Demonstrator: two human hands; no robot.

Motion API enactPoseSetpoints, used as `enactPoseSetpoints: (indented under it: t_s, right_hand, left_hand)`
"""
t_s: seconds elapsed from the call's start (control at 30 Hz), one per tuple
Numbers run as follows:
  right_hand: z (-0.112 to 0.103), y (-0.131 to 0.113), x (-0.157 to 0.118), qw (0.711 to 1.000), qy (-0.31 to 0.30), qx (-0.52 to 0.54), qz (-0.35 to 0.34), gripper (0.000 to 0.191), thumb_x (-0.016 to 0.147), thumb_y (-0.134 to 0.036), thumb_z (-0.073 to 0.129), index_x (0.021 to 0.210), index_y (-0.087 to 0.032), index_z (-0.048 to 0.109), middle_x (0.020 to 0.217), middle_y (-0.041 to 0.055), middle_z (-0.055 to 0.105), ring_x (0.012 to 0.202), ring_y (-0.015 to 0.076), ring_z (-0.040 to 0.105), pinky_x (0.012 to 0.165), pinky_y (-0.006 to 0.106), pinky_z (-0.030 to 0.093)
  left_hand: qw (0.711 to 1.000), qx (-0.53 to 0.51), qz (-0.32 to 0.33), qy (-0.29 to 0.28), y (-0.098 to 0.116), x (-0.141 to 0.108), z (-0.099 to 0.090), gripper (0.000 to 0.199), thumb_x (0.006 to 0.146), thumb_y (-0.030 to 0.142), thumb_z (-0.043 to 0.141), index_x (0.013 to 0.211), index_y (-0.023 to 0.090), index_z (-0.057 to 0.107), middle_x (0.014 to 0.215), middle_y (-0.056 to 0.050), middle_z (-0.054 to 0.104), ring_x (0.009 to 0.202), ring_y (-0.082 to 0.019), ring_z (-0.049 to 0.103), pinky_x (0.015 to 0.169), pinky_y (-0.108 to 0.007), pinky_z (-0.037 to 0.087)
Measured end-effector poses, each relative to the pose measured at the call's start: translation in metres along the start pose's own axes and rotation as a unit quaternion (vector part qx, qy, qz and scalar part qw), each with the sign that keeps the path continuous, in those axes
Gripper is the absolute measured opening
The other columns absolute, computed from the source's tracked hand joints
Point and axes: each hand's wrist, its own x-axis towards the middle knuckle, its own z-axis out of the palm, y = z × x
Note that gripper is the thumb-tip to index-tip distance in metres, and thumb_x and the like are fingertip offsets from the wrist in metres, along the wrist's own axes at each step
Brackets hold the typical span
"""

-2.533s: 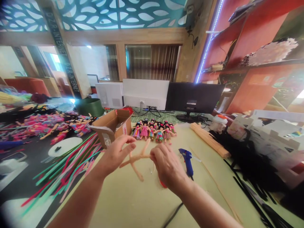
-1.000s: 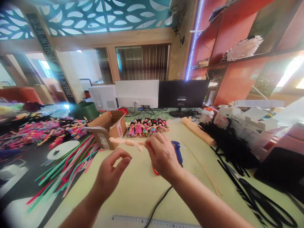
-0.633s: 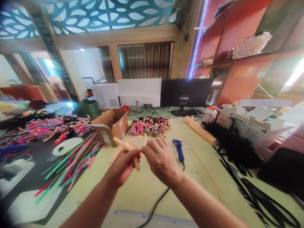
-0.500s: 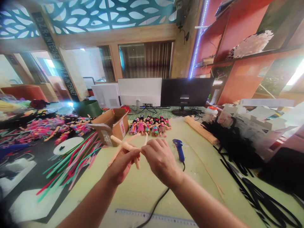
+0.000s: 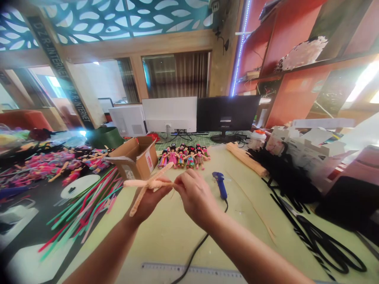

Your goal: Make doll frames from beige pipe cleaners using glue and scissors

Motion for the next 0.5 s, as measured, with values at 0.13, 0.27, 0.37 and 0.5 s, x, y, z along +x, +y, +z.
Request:
enactPoseSetpoints:
  t_s: [0.13,0.27,0.37,0.5]
  right_hand:
    - [0.0,0.0,0.001,1.0,-0.016,0.02,0.012,0.017,0.089,-0.015,0.053,0.074,-0.019,0.046,0.079,0.0014,0.051,0.075,0.0153,0.048,0.069,0.027,0.038]
    - [0.002,0.002,0.002,0.999,-0.005,0.032,0.027,0.019,0.089,-0.015,0.053,0.072,-0.019,0.045,0.077,0.0009,0.052,0.073,0.0149,0.048,0.067,0.027,0.037]
    - [0.005,0.003,0.0,0.999,0.04,0.014,0.024,0.016,0.088,-0.015,0.053,0.073,-0.019,0.049,0.078,0.0023,0.053,0.076,0.016,0.049,0.069,0.028,0.038]
    - [0.011,0.007,-0.005,0.999,0.046,0.011,0.007,0.011,0.089,-0.021,0.053,0.079,-0.017,0.056,0.083,0.0043,0.056,0.08,0.0163,0.052,0.072,0.028,0.041]
  left_hand:
    - [0.998,0.045,0.041,-0.017,0.007,0.005,-0.005,0.011,0.081,0.027,0.064,0.082,0.017,0.069,0.082,-0.003,0.065,0.081,-0.016,0.059,0.078,-0.027,0.046]
    - [0.999,0.023,0.023,-0.027,0.001,0.009,-0.002,0.012,0.079,0.029,0.066,0.08,0.017,0.069,0.081,-0.004,0.065,0.08,-0.016,0.06,0.076,-0.027,0.048]
    - [0.995,-0.074,-0.021,0.059,-0.011,0.007,0.008,0.018,0.072,0.033,0.071,0.078,0.017,0.066,0.084,-0.004,0.065,0.071,-0.015,0.059,0.062,-0.026,0.05]
    - [0.99,-0.116,-0.071,0.049,-0.024,0.003,0.019,0.024,0.069,0.033,0.073,0.058,0.014,0.062,0.088,-0.007,0.067,0.072,-0.016,0.062,0.054,-0.023,0.048]
